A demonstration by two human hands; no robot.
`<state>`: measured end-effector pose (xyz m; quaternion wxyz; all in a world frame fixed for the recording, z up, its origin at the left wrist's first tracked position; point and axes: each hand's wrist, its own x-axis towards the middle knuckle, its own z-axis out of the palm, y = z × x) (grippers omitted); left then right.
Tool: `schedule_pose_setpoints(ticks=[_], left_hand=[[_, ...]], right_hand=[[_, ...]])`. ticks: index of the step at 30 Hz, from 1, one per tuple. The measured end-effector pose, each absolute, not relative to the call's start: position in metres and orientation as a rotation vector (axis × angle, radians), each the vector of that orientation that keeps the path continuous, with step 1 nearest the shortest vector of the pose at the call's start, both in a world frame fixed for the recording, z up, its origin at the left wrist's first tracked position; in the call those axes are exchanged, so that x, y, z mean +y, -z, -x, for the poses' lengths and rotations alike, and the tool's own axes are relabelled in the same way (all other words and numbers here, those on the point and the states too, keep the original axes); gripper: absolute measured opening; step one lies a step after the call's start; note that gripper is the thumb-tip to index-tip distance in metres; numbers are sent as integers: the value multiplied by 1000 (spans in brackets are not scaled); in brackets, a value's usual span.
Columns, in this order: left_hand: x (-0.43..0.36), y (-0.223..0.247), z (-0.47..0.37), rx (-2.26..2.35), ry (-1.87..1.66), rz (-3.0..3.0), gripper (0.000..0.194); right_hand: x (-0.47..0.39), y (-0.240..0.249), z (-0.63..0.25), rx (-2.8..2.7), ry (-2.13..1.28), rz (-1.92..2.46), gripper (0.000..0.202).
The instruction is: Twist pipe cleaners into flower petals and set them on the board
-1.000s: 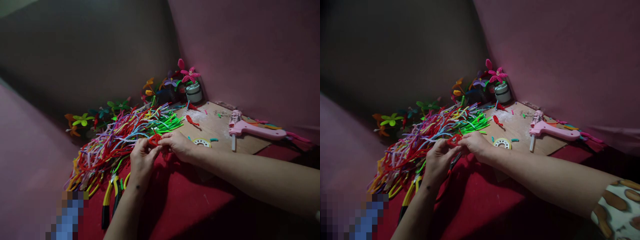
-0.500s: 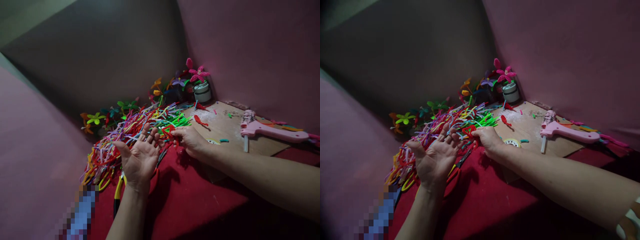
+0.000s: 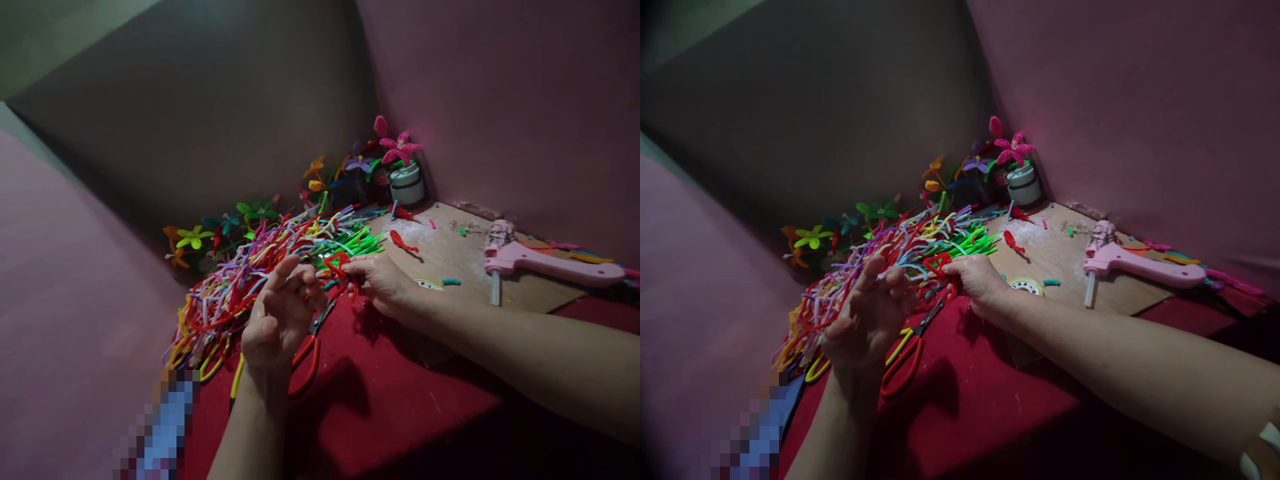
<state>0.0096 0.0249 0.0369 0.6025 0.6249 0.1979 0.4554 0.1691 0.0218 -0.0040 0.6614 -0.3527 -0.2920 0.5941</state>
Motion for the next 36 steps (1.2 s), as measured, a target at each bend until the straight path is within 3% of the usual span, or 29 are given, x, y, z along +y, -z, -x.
schedule_pose_setpoints(ticks=[16, 22, 36], left_hand=[[38, -17, -26, 937, -901, -1668, 20], [33, -22, -28, 973, -852, -1777, 12], [37, -29, -13, 982, -296, -1723, 16]], right_hand=[[18, -1, -172, -404, -1921, 639, 13], [19, 0, -169, -387, -1838, 646, 13], [22, 0, -167, -351, -1711, 666, 22]])
